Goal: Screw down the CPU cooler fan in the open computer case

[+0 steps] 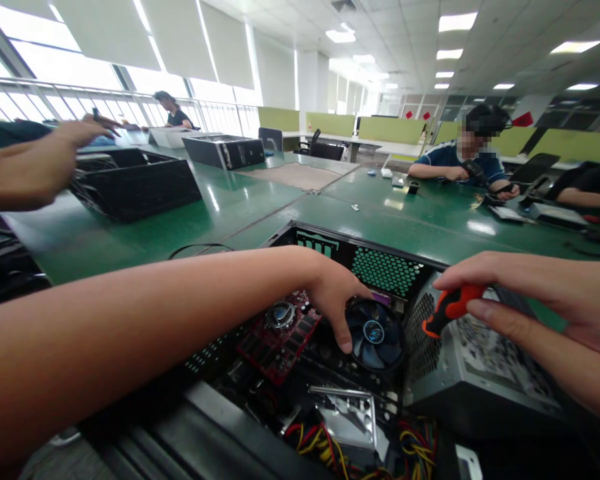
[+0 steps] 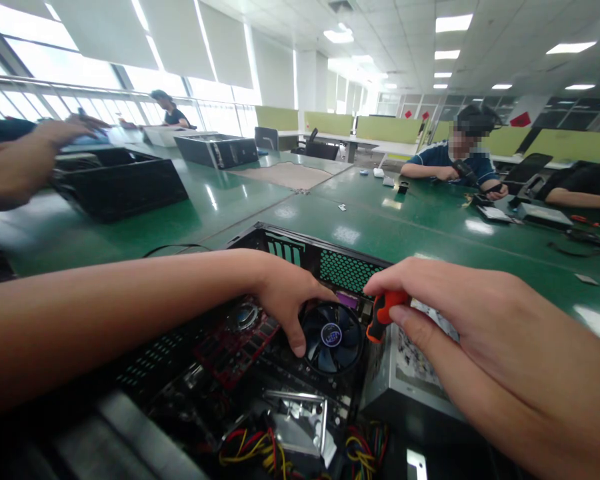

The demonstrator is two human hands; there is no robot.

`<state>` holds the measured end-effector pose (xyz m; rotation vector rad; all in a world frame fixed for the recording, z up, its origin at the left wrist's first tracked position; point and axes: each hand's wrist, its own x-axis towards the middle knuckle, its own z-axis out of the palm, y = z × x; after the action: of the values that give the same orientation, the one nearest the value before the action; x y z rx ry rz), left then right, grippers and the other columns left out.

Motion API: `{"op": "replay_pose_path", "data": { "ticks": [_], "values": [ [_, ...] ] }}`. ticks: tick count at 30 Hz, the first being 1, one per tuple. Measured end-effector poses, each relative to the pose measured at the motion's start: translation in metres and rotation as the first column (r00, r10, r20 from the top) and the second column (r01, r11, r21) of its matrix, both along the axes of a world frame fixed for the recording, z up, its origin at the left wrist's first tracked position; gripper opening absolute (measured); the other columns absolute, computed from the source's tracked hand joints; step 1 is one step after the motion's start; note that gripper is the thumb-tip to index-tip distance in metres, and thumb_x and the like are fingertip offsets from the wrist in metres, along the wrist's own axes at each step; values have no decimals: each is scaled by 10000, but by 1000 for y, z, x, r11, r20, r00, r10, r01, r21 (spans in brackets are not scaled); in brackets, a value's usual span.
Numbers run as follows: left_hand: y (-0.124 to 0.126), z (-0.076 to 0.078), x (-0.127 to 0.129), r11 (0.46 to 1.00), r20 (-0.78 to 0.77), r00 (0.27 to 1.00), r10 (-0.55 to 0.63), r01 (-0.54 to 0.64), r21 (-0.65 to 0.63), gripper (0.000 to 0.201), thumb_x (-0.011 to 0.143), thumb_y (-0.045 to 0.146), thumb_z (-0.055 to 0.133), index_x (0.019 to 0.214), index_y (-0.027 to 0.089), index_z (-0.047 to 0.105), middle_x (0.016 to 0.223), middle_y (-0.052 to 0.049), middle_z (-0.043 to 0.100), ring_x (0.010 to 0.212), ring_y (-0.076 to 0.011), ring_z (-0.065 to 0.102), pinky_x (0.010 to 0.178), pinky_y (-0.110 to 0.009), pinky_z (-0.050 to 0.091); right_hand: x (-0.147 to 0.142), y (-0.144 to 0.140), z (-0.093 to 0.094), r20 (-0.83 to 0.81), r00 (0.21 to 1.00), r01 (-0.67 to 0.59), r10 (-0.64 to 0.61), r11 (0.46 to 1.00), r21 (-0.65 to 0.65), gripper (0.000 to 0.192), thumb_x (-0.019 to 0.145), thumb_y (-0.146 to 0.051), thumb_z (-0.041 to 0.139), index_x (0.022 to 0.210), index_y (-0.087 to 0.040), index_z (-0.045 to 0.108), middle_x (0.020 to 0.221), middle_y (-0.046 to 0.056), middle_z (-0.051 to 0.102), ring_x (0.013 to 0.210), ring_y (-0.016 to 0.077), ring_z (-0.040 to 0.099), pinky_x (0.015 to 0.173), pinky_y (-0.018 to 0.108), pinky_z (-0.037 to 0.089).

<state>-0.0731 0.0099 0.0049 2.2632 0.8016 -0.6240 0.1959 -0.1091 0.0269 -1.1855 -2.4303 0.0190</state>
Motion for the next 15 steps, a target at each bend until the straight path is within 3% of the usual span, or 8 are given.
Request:
{"op": "replay_pose_path", "data": {
  "ticks": [8,15],
  "values": [
    [-1,1,0,1000,-4,1000,1,-1,5,953,675,339,934,1576,290,628,1518,-25,733,1354,-304,700,1167,-343,512,-3,1,0,-9,999,-47,47,999,-14,281,1108,-456,506,1261,-403,735,1200,-23,873,1021,329,852,674,359,686],
    [-2,3,0,1000,2,1000,-8,8,-1,947,667,350,943,1562,285,642,1542,-26,716,1449,-323,636,1211,-351,478,-3,0,2,25,999,-42,42,999,-3,301,1128,-450,477,1286,-374,722,1217,-7,872,1036,306,856,630,320,677]
  ]
}}
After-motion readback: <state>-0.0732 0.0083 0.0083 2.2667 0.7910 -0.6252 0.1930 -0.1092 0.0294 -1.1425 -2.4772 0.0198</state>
